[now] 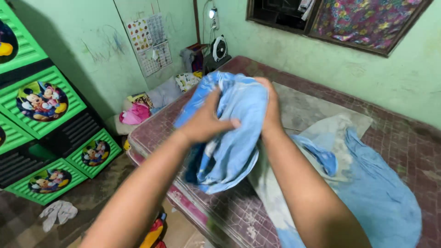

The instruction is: Organizing blankets and pillows on a mattress on the floor.

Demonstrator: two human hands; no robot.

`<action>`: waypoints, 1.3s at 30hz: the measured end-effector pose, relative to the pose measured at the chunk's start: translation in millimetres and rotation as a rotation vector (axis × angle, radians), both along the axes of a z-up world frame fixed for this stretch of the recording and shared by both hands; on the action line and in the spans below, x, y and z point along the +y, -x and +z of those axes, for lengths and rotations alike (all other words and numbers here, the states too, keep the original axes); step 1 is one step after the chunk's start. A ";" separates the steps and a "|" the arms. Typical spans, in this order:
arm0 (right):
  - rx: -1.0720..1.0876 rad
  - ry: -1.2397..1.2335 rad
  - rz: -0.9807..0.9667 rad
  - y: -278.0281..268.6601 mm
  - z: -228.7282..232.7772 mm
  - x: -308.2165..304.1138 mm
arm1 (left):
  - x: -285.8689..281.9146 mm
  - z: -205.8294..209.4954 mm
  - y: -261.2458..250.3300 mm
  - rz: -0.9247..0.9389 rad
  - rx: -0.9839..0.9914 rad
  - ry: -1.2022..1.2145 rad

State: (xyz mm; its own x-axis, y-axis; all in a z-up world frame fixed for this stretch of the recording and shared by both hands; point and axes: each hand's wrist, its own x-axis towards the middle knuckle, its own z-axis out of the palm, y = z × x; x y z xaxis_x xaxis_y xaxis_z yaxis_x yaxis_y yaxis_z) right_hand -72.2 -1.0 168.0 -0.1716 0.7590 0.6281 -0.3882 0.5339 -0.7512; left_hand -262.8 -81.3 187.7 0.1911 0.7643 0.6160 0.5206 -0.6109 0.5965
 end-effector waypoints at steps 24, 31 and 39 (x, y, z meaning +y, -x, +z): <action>-0.317 -0.319 0.125 -49.0 46.2 22.0 | -81.8 14.1 73.6 0.401 -0.742 -0.260; 0.017 0.099 1.017 61.9 101.6 -68.9 | -103.7 -51.5 87.7 0.592 0.009 -0.295; -0.385 -0.234 1.053 131.9 113.5 -145.7 | -185.4 -16.3 103.1 0.684 -0.168 -0.265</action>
State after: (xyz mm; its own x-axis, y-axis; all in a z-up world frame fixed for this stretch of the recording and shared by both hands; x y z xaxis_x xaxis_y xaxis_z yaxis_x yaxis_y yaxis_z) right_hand -204.1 -146.7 281.5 -0.8644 -0.0041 0.5028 -0.4910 0.2226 -0.8422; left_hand -365.9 -266.7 171.3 -0.3856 0.5011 0.7747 0.7506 -0.3178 0.5792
